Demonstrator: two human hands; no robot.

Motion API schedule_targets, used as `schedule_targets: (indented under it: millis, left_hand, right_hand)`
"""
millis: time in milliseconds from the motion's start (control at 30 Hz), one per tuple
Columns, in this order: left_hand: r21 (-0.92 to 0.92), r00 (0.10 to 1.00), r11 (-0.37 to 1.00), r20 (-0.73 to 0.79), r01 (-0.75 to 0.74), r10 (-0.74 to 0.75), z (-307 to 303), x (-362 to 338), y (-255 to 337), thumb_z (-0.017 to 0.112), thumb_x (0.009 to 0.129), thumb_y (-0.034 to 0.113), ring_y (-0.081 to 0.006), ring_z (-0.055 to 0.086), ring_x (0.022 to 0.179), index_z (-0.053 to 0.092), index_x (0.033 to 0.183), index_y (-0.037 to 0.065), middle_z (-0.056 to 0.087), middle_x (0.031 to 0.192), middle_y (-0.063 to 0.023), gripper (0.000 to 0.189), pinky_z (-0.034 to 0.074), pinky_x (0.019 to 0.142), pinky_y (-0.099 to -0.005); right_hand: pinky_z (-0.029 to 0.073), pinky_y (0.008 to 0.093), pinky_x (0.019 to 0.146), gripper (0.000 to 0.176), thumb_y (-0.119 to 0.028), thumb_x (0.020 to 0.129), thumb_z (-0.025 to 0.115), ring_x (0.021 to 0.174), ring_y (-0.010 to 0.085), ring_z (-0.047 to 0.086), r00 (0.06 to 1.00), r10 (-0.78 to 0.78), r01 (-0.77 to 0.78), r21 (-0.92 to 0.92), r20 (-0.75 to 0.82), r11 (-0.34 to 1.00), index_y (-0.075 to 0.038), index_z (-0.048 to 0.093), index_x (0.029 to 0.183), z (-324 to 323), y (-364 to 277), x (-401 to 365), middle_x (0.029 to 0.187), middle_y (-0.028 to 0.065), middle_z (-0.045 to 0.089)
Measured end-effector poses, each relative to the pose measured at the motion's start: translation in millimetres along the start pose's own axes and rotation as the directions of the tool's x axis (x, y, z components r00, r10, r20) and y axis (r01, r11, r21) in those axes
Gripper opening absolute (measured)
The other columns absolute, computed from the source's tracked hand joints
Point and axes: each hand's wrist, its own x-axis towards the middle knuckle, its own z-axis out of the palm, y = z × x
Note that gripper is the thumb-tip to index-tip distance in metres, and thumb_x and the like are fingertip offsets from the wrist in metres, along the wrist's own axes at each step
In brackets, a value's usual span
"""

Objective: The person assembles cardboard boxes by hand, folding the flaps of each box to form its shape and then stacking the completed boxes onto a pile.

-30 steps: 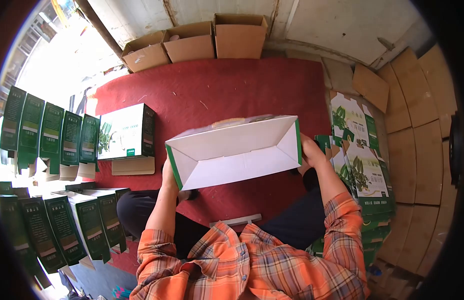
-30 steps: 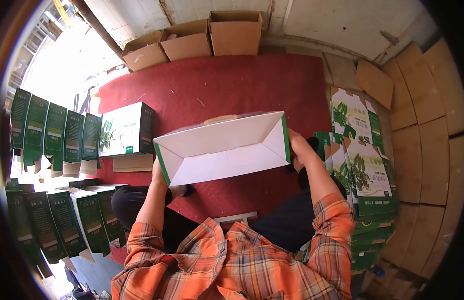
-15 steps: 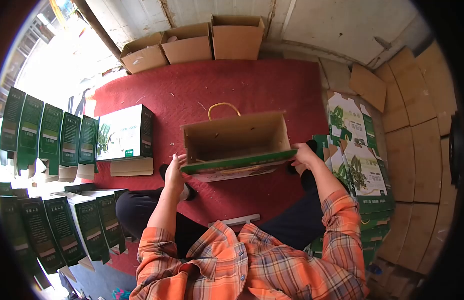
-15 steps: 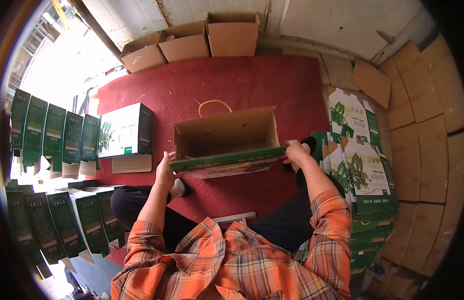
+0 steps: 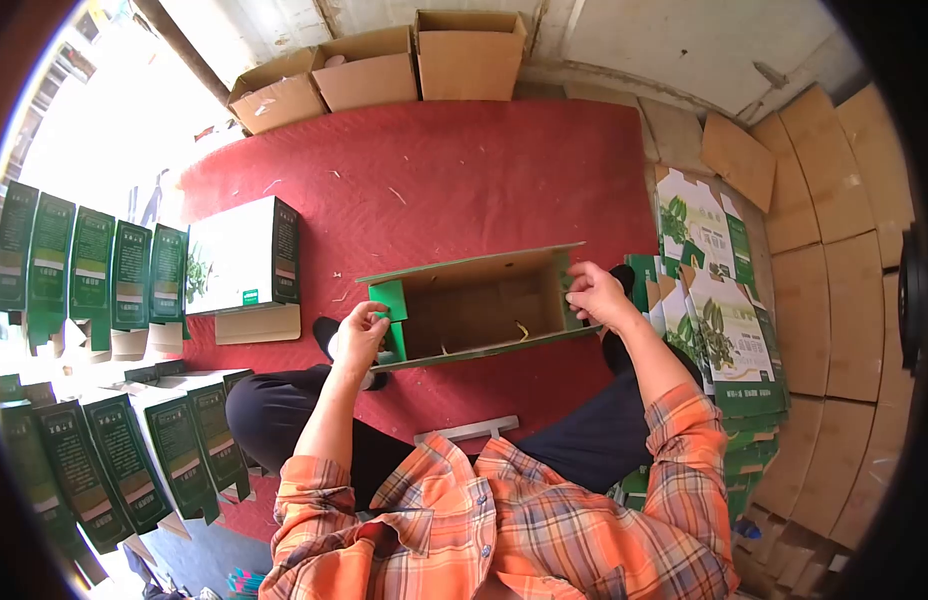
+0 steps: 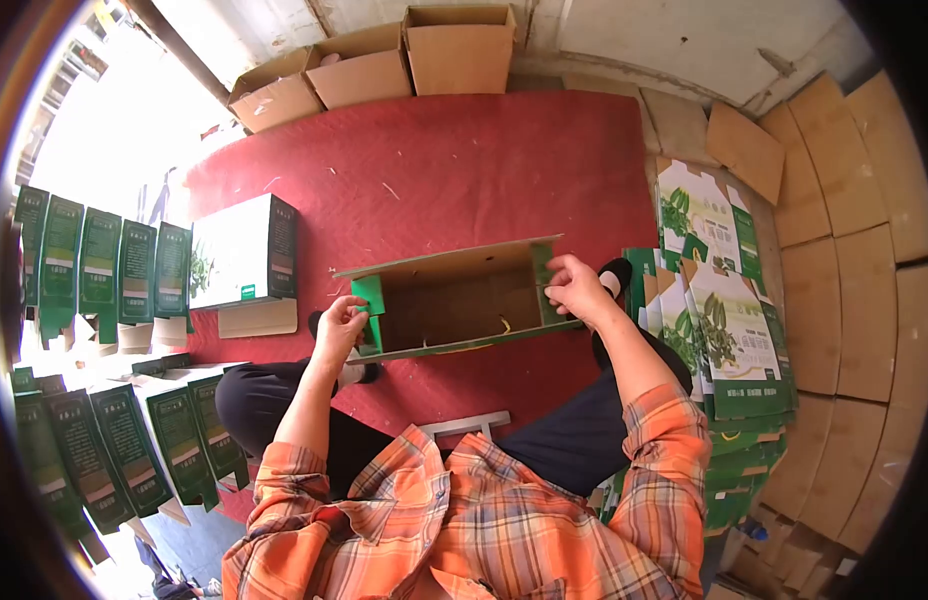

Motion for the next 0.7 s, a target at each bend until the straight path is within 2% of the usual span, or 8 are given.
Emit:
schedule_targets:
  millis: [133,267,333,400,467,600,667,700]
  left_hand:
    - [0.283,0.99,0.95,0.09,-0.134,0.112,-1.1,0.3,3.7,0.069,0.087,0.017,-0.0111,0.061,0.063,0.063,0.12,0.005,0.06,0.082,-0.0053,0.036,0.051,0.057,-0.0272]
    - [0.311,0.969,0.949,0.217,0.047,-0.119,-12.2,-21.9,45.2,0.071,0.084,0.044,-0.0247,0.067,0.095,0.054,0.135,0.005,0.064,0.118,-0.0139,0.066,0.055,0.075,-0.0333]
    - [0.278,0.934,0.958,0.32,0.067,-0.158,-20.2,-24.0,47.3,0.076,0.083,0.035,-0.0257,0.056,0.114,0.038,0.145,-0.001,0.055,0.131,-0.0172,0.081,0.047,0.095,-0.0378]
    - [0.44,0.885,0.882,0.461,-0.17,-0.059,-22.7,-27.0,47.7,0.078,0.08,0.038,-0.0277,0.05,0.125,0.036,0.146,-0.001,0.051,0.137,-0.0204,0.087,0.044,0.099,-0.0386]
    - [0.456,0.897,0.875,0.438,-0.161,-0.064,-18.9,-27.9,49.5,0.077,0.082,0.036,-0.0276,0.054,0.121,0.041,0.143,-0.001,0.055,0.132,-0.0217,0.08,0.046,0.097,-0.0383]
    - [0.379,0.971,0.913,0.231,-0.152,0.066,-3.2,-12.3,34.7,0.071,0.084,0.041,-0.0319,0.068,0.095,0.061,0.127,0.007,0.069,0.106,-0.0151,0.055,0.052,0.084,-0.0384]
    - [0.531,0.973,0.815,0.134,-0.231,0.188,7.6,-4.1,29.8,0.068,0.087,0.031,-0.0353,0.065,0.093,0.066,0.114,0.008,0.068,0.102,-0.0159,0.035,0.052,0.081,-0.0417]
    - [0.601,0.916,0.714,0.083,-0.36,0.392,20.6,-6.9,35.1,0.065,0.087,0.022,-0.0372,0.063,0.09,0.067,0.102,0.008,0.067,0.094,-0.0154,0.02,0.051,0.079,-0.0436]
  right_hand:
    - [0.056,0.0289,0.068,0.052,-0.014,0.092,0.062,0.091,0.02,0.065,0.978,0.134,-0.145,0.055,0.162,0.988,0.003,0.043,0.138,0.6,10.5,10.0,0.113,0.0131,0.06]
    - [0.054,0.0342,0.081,0.07,-0.034,0.093,0.064,0.109,0.0256,0.062,0.964,0.174,-0.177,-0.008,0.2,0.984,0.002,0.035,0.145,1.4,-0.9,4.6,0.134,0.0199,0.053]
    - [0.053,0.0354,0.084,0.075,-0.039,0.09,0.066,0.111,0.0265,0.061,0.958,0.172,-0.172,-0.02,0.229,0.985,0.001,0.034,0.146,-1.9,-9.0,0.2,0.136,0.0208,0.052]
    - [0.051,0.0366,0.088,0.08,-0.043,0.088,0.068,0.114,0.0274,0.06,0.95,0.169,-0.166,-0.034,0.262,0.986,0.0,0.033,0.147,-4.9,-8.3,-0.4,0.137,0.0217,0.05]
    - [0.049,0.0386,0.092,0.086,-0.044,0.083,0.072,0.115,0.0288,0.059,0.929,-0.033,0.1,-0.164,0.368,0.981,-0.002,0.034,0.147,-9.0,-3.1,0.7,0.138,0.0218,0.05]
    - [0.045,0.0398,0.097,0.079,-0.04,0.081,0.075,0.119,0.0304,0.056,0.926,-0.08,0.148,-0.16,0.368,0.976,-0.004,0.042,0.143,-3.4,-3.0,0.3,0.139,0.0208,0.05]
    - [0.043,0.0418,0.099,0.062,-0.031,0.08,0.075,0.12,0.0321,0.054,0.977,-0.068,0.122,-0.271,0.202,0.955,-0.003,0.054,0.131,3.7,-1.9,6.4,0.134,0.0186,0.054]
    - [0.044,0.044,0.098,0.044,-0.025,0.079,0.074,0.115,0.0321,0.054,0.943,-0.323,0.32,-0.485,0.081,0.814,-0.007,0.062,0.117,12.8,1.4,8.0,0.123,0.0148,0.059]
